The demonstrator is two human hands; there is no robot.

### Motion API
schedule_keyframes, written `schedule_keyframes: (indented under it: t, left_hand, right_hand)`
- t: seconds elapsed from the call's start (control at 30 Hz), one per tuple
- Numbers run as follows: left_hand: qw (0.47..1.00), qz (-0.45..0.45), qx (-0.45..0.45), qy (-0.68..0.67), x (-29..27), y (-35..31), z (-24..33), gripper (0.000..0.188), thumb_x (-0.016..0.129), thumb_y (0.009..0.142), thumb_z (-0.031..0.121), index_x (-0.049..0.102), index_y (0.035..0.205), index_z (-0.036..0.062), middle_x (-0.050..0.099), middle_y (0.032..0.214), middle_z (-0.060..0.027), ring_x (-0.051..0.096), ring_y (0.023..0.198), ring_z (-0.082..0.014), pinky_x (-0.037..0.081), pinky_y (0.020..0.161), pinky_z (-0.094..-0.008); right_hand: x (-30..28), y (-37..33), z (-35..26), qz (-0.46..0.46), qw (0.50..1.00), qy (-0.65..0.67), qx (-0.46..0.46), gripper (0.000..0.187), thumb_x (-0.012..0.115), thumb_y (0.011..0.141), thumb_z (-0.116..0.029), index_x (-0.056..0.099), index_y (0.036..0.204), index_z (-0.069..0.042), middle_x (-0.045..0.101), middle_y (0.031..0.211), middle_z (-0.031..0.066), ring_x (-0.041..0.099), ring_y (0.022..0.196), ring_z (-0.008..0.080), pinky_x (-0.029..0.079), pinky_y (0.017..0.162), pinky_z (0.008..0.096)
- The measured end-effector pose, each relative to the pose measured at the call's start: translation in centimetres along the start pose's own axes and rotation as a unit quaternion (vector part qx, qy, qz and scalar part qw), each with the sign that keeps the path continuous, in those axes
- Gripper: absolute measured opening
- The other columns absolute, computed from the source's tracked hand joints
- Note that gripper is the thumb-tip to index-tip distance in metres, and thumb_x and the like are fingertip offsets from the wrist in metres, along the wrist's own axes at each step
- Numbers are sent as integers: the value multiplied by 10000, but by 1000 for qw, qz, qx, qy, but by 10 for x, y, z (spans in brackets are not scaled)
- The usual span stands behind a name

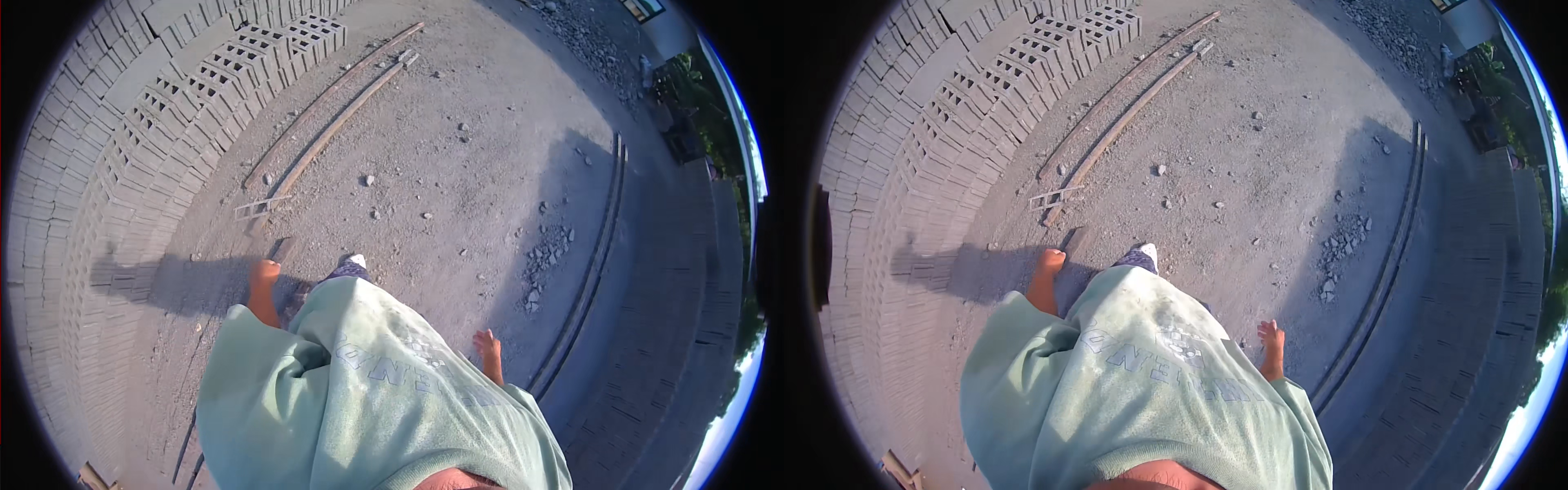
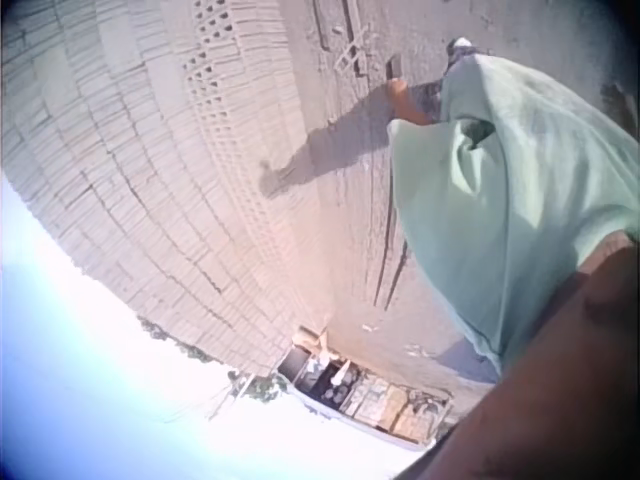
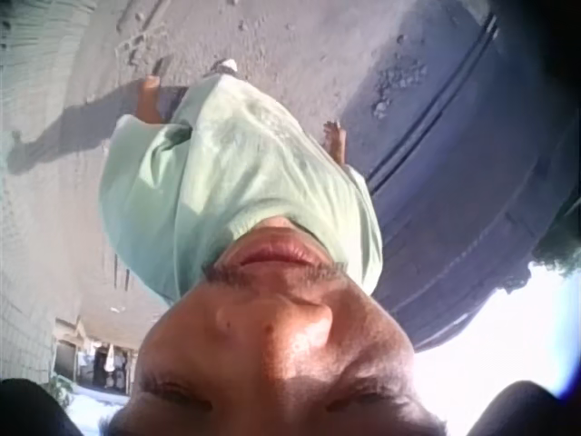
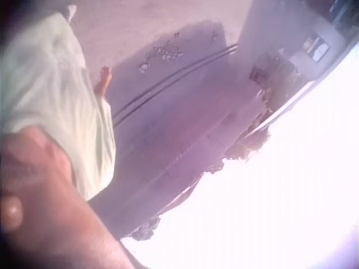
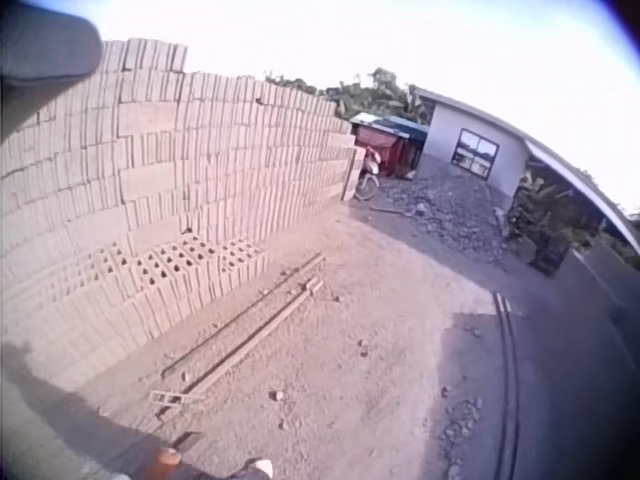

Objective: The person repositions wooden planks on the ground by hand, sets down a concrete brick beside a plank, and then picks up a hollow bamboo pole.

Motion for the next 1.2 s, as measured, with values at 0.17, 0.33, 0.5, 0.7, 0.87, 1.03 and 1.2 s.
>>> schedule_keyframes:
  t: [0.17, 0.33, 0.5, 0.7, 0.87, 1.03, 1.2]
  left_hand:
    - [992, -22, 84, -93, -34, 50, 148, 295, 586, 798, 280, 665, 1010, 92, 655, 978, -161, 626, 941, -313, 474, 827, -371]
    - [979, 69, 127, -145, -97, 97, 249, 298, 612, 817, 267, 647, 1029, 58, 654, 978, -168, 623, 939, -299, 476, 809, -356]
    - [984, 72, 40, -157, -70, 109, 259, 311, 615, 794, 274, 654, 1007, 51, 655, 965, -170, 618, 950, -317, 472, 824, -377]
    - [974, -40, 169, 148, 23, 88, 231, 318, 459, 816, 281, 653, 880, 37, 658, 933, -143, 607, 922, -348, 473, 799, -463]
    - [994, -87, 6, 59, 1, 61, 285, 326, 475, 807, 262, 652, 985, 55, 633, 1059, -140, 583, 1009, -322, 456, 875, -420]
    - [998, -14, 64, -7, 44, 66, 262, 335, 516, 785, 273, 660, 1008, 68, 637, 1051, -143, 591, 1002, -321, 462, 875, -393]
    - [980, -192, 7, 43, 114, 103, 248, 330, 538, 740, 302, 687, 943, 88, 645, 1016, -150, 592, 996, -332, 458, 884, -397]
  right_hand:
    - [-11, 26, -35, -21, 998, 31, -55, 466, 454, 907, -438, 649, 1046, -38, 680, 921, 79, 630, 776, 206, 468, 647, 327]
    - [9, 89, -129, -209, 936, -156, -237, 406, 571, 864, -406, 650, 1040, -49, 678, 905, 53, 625, 763, 176, 464, 641, 301]
    - [-52, 216, -278, -62, 990, -17, -127, 414, 583, 845, -411, 665, 1031, -51, 682, 897, 90, 642, 785, 173, 473, 626, 299]
    - [-89, 219, -493, 59, 959, -13, -277, 410, 538, 885, -391, 646, 1078, -45, 674, 918, 67, 640, 801, 152, 460, 661, 269]
    - [-47, 273, -492, -30, 964, -116, -236, 412, 562, 859, -404, 657, 1063, -58, 676, 898, 60, 630, 755, 136, 478, 632, 265]
    - [32, 300, -476, -203, 927, -282, -138, 347, 566, 843, -368, 670, 1041, -103, 678, 903, 28, 631, 756, 146, 487, 635, 290]
    - [37, 295, -547, -173, 935, -230, -208, 345, 539, 866, -336, 665, 1041, -66, 677, 891, 44, 628, 781, 146, 486, 691, 288]
Point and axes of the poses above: each hand's wrist, its own y-axis towards the middle knuckle, its own x-axis out of the palm, z = x × y, the point moved 8 cm from there along y, towards the middle knuckle
